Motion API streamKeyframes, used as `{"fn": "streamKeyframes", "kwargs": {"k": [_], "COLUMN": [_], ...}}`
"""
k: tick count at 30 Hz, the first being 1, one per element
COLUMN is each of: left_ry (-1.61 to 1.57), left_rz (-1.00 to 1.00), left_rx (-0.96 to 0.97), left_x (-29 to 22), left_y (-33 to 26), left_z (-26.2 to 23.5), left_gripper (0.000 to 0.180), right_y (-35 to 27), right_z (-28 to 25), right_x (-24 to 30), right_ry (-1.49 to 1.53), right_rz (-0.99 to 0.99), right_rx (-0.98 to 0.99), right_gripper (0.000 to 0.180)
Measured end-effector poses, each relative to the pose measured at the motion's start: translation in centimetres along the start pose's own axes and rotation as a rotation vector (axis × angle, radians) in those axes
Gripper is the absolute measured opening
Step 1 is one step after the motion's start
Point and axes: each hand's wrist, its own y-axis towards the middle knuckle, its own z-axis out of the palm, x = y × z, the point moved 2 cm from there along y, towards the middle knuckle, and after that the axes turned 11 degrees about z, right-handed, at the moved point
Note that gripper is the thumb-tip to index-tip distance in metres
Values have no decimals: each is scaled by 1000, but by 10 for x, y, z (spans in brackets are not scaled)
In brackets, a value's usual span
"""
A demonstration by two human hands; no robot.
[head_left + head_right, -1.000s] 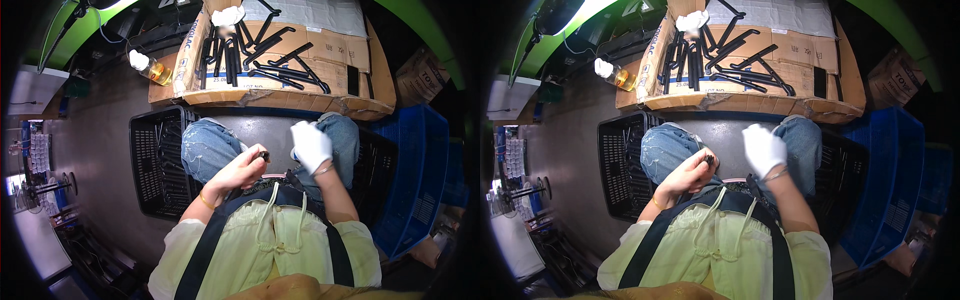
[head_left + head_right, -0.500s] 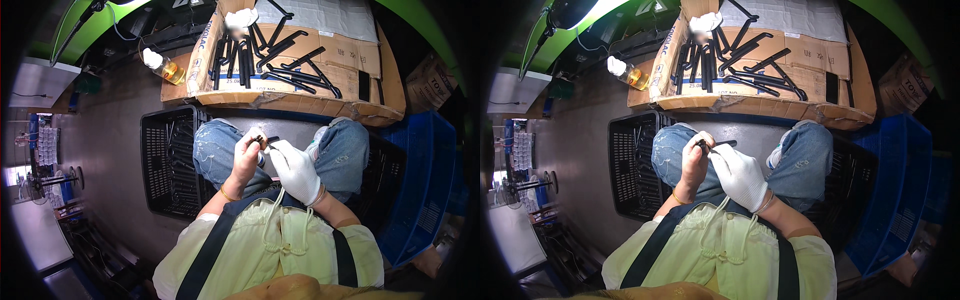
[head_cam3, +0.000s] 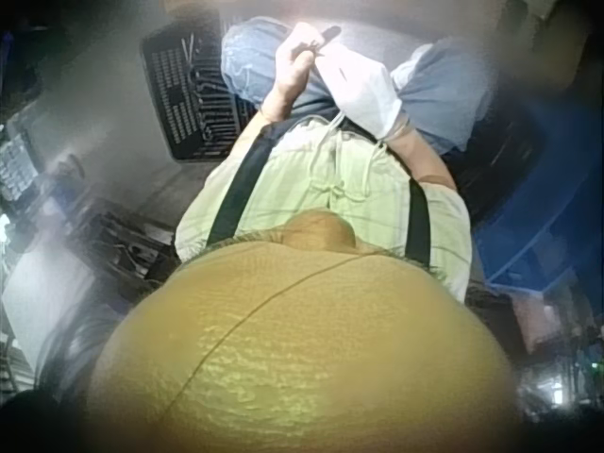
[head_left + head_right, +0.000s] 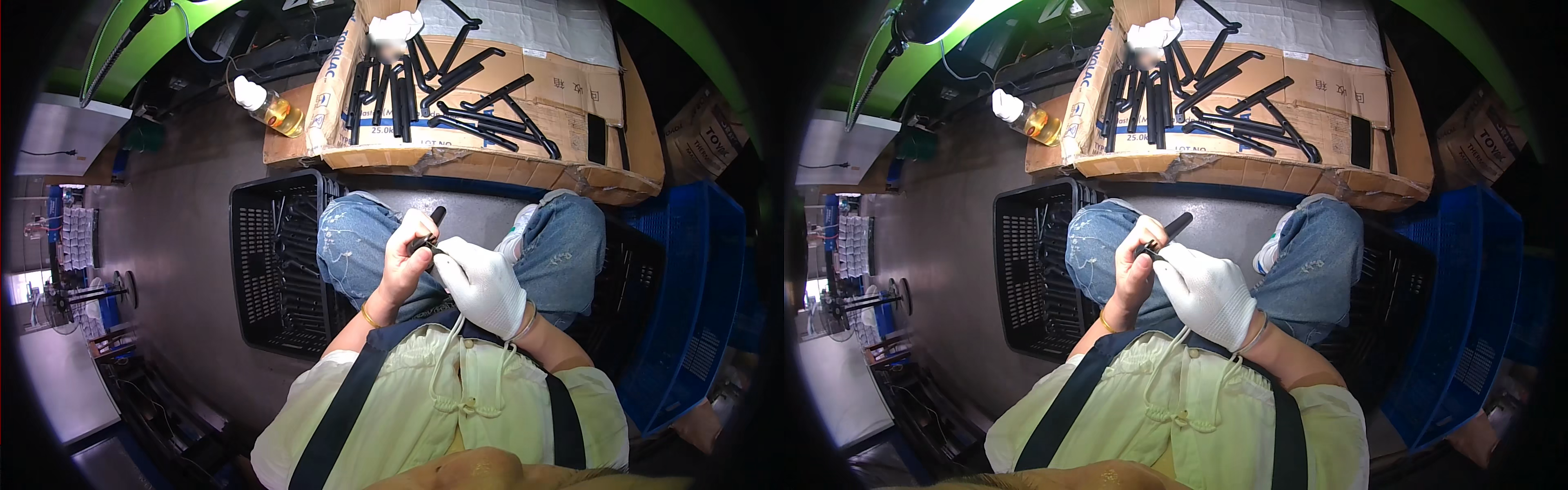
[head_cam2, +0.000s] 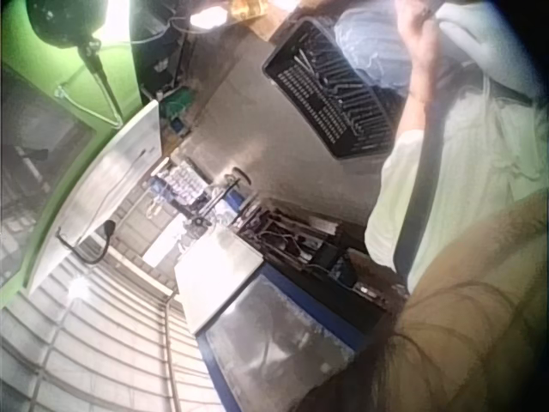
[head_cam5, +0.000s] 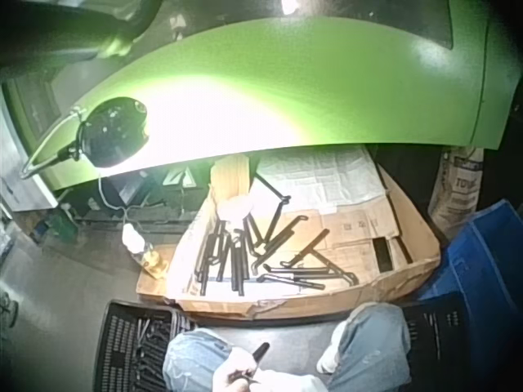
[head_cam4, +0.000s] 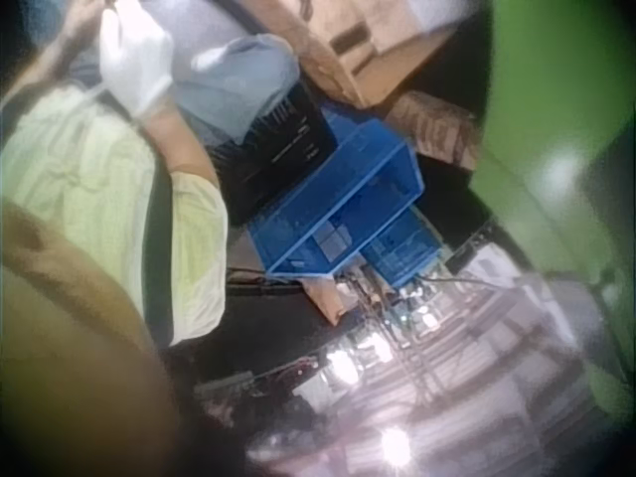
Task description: Attaching plastic end-caps to black metal furniture legs and organizing them in a basket.
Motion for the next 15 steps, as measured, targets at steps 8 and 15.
{"fn": "streamKeyframes", "kwargs": {"k": [8,15], "left_ry": [20,115], "left_rz": [-11,321], "left_rx": [15,154], "left_x": [-5,-26], "left_y": [2,3], "left_z": [1,-1], "left_gripper": [40,48], "right_y": [-2,-1], "right_z": [-1,14], "right_x": [-1,-90], "right_ry": [11,-490], "right_rz": [42,75], "right_rx": [23,-60], "right_gripper": [15,12]}}
